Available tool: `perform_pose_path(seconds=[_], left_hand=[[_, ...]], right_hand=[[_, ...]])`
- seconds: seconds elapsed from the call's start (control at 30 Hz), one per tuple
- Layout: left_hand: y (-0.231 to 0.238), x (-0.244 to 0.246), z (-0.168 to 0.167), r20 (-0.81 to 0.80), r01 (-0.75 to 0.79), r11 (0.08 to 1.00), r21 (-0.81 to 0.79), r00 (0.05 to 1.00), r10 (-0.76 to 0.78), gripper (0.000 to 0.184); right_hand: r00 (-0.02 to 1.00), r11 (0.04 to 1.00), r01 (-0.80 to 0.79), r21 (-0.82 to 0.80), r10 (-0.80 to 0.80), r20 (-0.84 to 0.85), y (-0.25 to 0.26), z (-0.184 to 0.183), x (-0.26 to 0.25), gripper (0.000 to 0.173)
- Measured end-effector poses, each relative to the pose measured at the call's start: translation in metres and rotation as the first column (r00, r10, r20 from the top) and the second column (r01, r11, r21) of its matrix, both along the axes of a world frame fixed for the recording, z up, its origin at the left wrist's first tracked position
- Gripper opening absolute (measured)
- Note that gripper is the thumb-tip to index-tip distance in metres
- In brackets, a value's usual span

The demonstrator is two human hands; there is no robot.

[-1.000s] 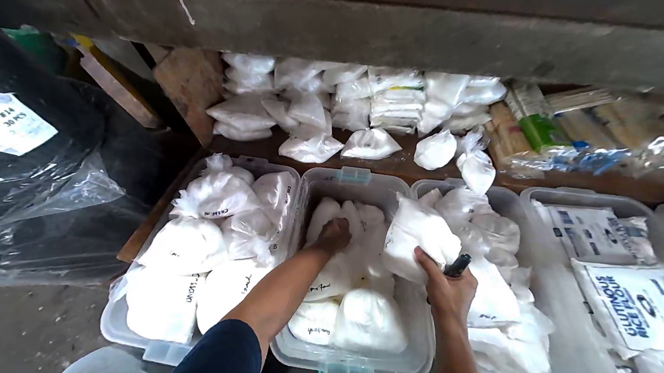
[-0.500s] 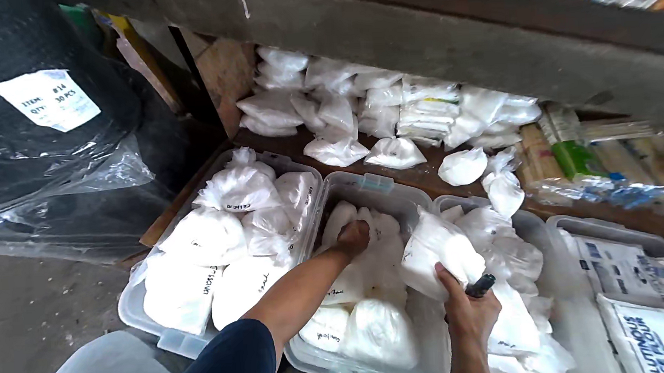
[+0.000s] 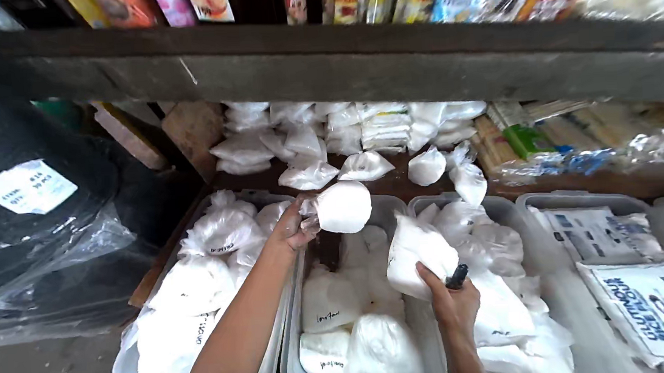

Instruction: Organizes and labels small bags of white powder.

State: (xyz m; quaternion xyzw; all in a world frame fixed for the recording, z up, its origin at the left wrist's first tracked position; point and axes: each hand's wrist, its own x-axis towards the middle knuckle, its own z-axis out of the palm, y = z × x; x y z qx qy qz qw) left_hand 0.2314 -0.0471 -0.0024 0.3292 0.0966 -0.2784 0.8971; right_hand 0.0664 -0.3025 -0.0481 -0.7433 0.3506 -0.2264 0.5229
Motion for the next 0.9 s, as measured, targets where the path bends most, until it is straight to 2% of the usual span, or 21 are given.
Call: perform_pose_path(seconds=[0.1, 0.17, 0.23, 0.37, 0.5, 0.57, 0.8, 0.87, 0.9], left_hand=[[0.001, -0.004, 0.018, -0.146, 0.034, 0.989, -0.144, 0.988, -0.056, 0.058], [-0.008, -0.007, 0.031, -0.216, 0.035, 0.993, -0.114, 0.975, -0.059, 0.055], [-0.018, -0.005, 0.032, -0.288, -0.024, 0.999, -0.041, 0.957, 0.011, 0.049], [-0.015, 0.019, 0.009, -0.309, -0.128, 0.989, 0.068, 0.94, 0.143, 0.037], [-0.008, 0.036, 0.009, -0.356, -0.323, 0.943, 0.083, 0.874, 0.331, 0.035], [0.002, 0.042, 0.005, -0.328, -0.358, 0.93, 0.079, 0.872, 0.363, 0.033], [0.025, 0.054, -0.006, -0.287, -0.237, 0.966, 0.106, 0.923, 0.257, 0.038], [0.024, 0.049, -0.007, -0.24, -0.138, 0.971, 0.193, 0.953, 0.183, 0.04], [0.02, 0.04, -0.006, -0.196, -0.045, 0.965, 0.259, 0.976, 0.099, 0.038]], right_hand=[[1.0, 0.999, -0.021, -0.041, 0.02, -0.019, 0.002, 0.003, -0.001, 0.048], [0.999, 0.998, -0.039, -0.051, 0.037, -0.039, 0.002, 0.004, -0.003, 0.049], [0.996, 0.996, -0.073, -0.055, 0.07, -0.058, 0.0, 0.006, -0.006, 0.05], [0.993, 0.993, -0.099, -0.072, 0.093, -0.076, -0.001, 0.01, -0.009, 0.049], [0.993, 0.99, -0.104, -0.091, 0.097, -0.073, -0.002, 0.011, -0.01, 0.047], [0.992, 0.99, -0.111, -0.089, 0.106, -0.066, -0.003, 0.01, -0.01, 0.046], [0.991, 0.987, -0.123, -0.104, 0.116, -0.065, -0.002, 0.012, -0.011, 0.045], [0.99, 0.987, -0.127, -0.097, 0.12, -0.075, -0.002, 0.012, -0.011, 0.046], [0.99, 0.987, -0.127, -0.1, 0.119, -0.078, -0.002, 0.012, -0.011, 0.046]])
